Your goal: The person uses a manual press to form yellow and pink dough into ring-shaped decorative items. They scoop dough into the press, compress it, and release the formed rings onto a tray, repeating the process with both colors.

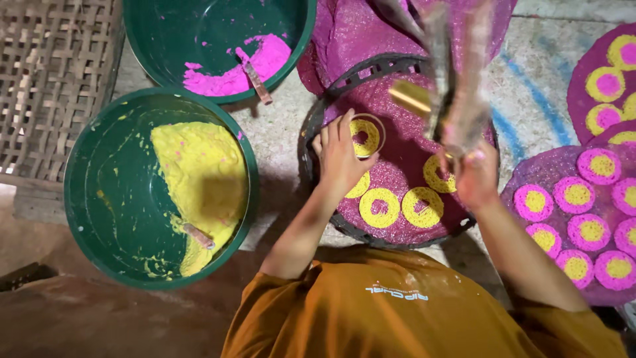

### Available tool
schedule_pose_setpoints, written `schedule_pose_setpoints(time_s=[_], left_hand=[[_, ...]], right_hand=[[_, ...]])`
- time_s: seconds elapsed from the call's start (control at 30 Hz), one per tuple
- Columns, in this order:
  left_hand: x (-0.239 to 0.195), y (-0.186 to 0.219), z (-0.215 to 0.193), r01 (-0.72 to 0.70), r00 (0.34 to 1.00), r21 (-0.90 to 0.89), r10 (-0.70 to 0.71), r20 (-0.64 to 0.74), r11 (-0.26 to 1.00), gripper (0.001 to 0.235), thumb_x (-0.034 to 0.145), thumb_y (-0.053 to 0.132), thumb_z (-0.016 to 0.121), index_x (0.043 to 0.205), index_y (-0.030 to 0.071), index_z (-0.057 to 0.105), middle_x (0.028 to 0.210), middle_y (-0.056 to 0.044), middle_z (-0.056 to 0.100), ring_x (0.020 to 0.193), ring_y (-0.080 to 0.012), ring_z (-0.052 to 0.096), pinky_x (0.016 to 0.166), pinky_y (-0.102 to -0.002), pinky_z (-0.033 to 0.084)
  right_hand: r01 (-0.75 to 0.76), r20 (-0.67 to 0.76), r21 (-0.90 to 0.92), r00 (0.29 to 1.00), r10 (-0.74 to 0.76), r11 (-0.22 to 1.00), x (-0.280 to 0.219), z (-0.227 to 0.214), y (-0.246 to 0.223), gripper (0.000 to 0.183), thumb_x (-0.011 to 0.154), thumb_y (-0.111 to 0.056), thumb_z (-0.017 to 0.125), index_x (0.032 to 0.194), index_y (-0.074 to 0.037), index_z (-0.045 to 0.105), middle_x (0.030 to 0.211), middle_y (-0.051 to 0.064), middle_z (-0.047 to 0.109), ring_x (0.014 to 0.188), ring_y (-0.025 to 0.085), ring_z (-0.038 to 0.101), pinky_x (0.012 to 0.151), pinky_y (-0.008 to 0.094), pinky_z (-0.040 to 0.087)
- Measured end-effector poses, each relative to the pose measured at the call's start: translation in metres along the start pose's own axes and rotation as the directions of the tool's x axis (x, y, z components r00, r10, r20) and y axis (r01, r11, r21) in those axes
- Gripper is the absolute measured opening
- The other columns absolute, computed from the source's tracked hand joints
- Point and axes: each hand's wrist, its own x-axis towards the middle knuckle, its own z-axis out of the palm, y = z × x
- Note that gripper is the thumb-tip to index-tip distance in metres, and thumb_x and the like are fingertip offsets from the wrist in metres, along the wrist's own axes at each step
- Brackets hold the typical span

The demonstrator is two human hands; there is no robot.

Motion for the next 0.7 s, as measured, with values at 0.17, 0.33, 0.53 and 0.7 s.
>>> schedule_pose_setpoints(time_s=[0.17, 0.33, 0.53, 0.7], left_hand=[[-0.01, 0.032, 0.019, -0.11, 0.969, -0.017, 0.111, 0.222, 0.994, 0.115, 0.067, 0.048, 0.091, 0.155, 0.007, 0.029, 0.145, -0.018, 0.044, 0.136, -0.0333, 0.039, 0.116, -0.054, 0.024], [-0.025, 0.042, 0.033, -0.241, 0.935, 0.105, 0.202, 0.291, 0.965, 0.097, 0.071, 0.055, 0.084, 0.145, 0.009, 0.042, 0.153, -0.019, 0.038, 0.144, -0.0389, 0.03, 0.119, -0.059, 0.019], [-0.044, 0.03, -0.018, -0.355, 0.892, 0.191, 0.271, 0.361, 0.915, 0.068, 0.086, 0.059, 0.071, 0.134, 0.011, 0.059, 0.158, -0.017, 0.033, 0.149, -0.0398, 0.024, 0.12, -0.064, 0.013], [-0.07, 0.034, -0.121, -0.472, 0.882, 0.071, 0.469, 0.053, 0.879, 0.089, 0.08, 0.05, 0.076, 0.15, 0.0, 0.054, 0.161, -0.021, 0.035, 0.152, -0.0395, 0.033, 0.118, -0.069, 0.012]], right_hand=[[0.107, -0.153, -0.054, 0.982, -0.114, 0.993, -0.054, -0.04, 0.005, 0.081, 0.094, -0.079, 0.056, 0.117, -0.002, 0.055, 0.085, 0.003, 0.054, 0.068, 0.014, 0.055, 0.058, 0.029, 0.044], [0.13, -0.211, -0.02, 0.969, -0.132, 0.991, -0.09, -0.065, 0.004, 0.082, 0.093, -0.08, 0.059, 0.118, -0.002, 0.053, 0.091, 0.005, 0.056, 0.073, 0.015, 0.054, 0.062, 0.03, 0.044], [-0.018, -0.192, 0.014, 0.981, 0.02, 1.0, -0.105, -0.061, -0.002, 0.071, 0.09, -0.071, 0.069, 0.102, -0.002, 0.054, 0.084, 0.002, 0.054, 0.073, 0.018, 0.058, 0.063, 0.033, 0.045], [0.089, 0.22, -0.376, 0.976, -0.005, 0.922, -0.07, -0.002, -0.056, 0.073, 0.085, -0.064, 0.076, 0.113, 0.003, 0.065, 0.098, 0.008, 0.069, 0.086, 0.021, 0.066, 0.075, 0.036, 0.053]])
